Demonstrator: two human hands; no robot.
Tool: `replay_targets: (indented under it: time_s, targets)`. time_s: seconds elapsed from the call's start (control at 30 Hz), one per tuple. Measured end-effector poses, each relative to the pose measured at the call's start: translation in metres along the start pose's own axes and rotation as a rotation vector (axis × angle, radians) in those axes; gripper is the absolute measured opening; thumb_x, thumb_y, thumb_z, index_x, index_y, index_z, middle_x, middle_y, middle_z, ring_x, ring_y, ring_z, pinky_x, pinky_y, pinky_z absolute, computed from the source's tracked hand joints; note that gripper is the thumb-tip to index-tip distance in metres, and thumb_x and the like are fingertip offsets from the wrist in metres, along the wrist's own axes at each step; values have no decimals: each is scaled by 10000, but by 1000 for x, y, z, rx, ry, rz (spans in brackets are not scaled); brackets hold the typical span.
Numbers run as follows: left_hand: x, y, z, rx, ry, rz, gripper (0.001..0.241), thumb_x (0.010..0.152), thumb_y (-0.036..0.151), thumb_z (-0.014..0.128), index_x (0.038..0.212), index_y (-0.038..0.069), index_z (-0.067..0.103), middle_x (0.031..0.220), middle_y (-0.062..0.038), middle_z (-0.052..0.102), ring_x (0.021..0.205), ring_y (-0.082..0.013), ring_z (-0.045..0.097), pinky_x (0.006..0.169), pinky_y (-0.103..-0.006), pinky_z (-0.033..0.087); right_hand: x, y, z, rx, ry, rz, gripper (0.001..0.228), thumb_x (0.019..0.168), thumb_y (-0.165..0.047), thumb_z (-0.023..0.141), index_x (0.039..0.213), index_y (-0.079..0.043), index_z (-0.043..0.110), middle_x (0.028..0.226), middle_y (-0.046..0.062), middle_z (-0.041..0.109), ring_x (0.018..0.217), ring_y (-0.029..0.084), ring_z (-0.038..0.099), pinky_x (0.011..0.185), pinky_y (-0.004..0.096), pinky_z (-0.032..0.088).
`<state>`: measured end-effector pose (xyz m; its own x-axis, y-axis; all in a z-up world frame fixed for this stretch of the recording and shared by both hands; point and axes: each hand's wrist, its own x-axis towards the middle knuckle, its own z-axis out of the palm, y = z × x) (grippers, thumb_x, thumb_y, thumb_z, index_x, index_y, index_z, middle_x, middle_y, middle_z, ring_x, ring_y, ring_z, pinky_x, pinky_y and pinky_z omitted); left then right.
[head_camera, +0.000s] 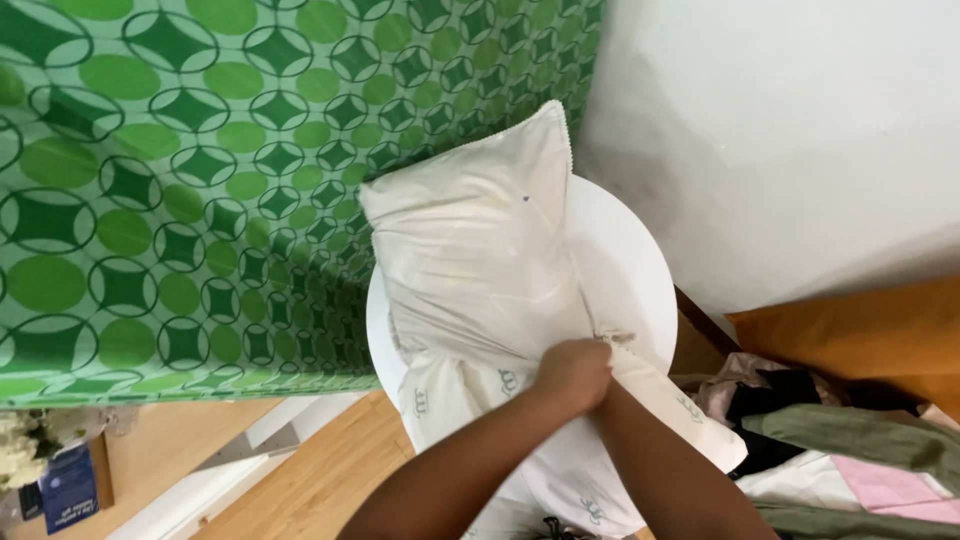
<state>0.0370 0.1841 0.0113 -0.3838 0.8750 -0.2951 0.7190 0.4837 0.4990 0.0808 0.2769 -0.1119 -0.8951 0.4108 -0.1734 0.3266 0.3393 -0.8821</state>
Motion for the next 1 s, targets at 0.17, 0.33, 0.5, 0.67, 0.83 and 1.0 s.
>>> replay_targets:
  time_s: [0.17,0.33,0.5,0.67,0.83,1.0]
  targets:
    - [-15,-69,-22,-143,305,48,265,790,64,697,1054,86,708,1102,-151,676,1061,-358,630,911,-465,503,-13,-20,-30,-200,-58,77,365,1012,-239,577,1291,-4,591,1166,179,682,1060,283,645,952,401,526]
    - [-44,-193,-15,-42,627,-58,330,729,23,735,1051,93,712,1083,-130,689,1075,-347,629,952,-465,509,-21,-40,-73,-398,-100,151,387,1037,-324,581,1243,2,618,1084,192,700,977,302,667,903,418,543]
    - [-94,-233,-8,-263,644,-532,519,751,68,776,1249,83,630,1199,-193,618,1120,-368,573,997,-436,477,-49,-63,-87,-309,107,152,356,968,-265,638,1243,-38,643,1090,176,705,907,281,695,846,410,562]
    - [-71,-201,56,-360,890,-247,486,762,-5,694,1246,22,650,1158,-227,665,1078,-409,612,970,-470,502,-16,-89,-62,-430,285,-200,185,954,-191,650,1046,-48,722,1122,161,709,1012,313,674,897,405,550]
    - [-74,-142,-10,-479,794,-360,108,830,58,674,916,-4,698,869,-231,718,832,-392,703,796,-439,574,-13,-169,-11,-468,-450,-71,203,928,-225,656,1078,-109,726,1189,109,712,1138,294,658,1016,403,514]
    - [-78,-136,-23,-595,741,-321,212,816,100,701,1010,16,725,861,-229,730,789,-366,739,706,-414,596,0,-150,34,-743,-165,-475,614,748,-367,768,1289,-104,646,1361,216,611,1282,435,502,1071,608,284]
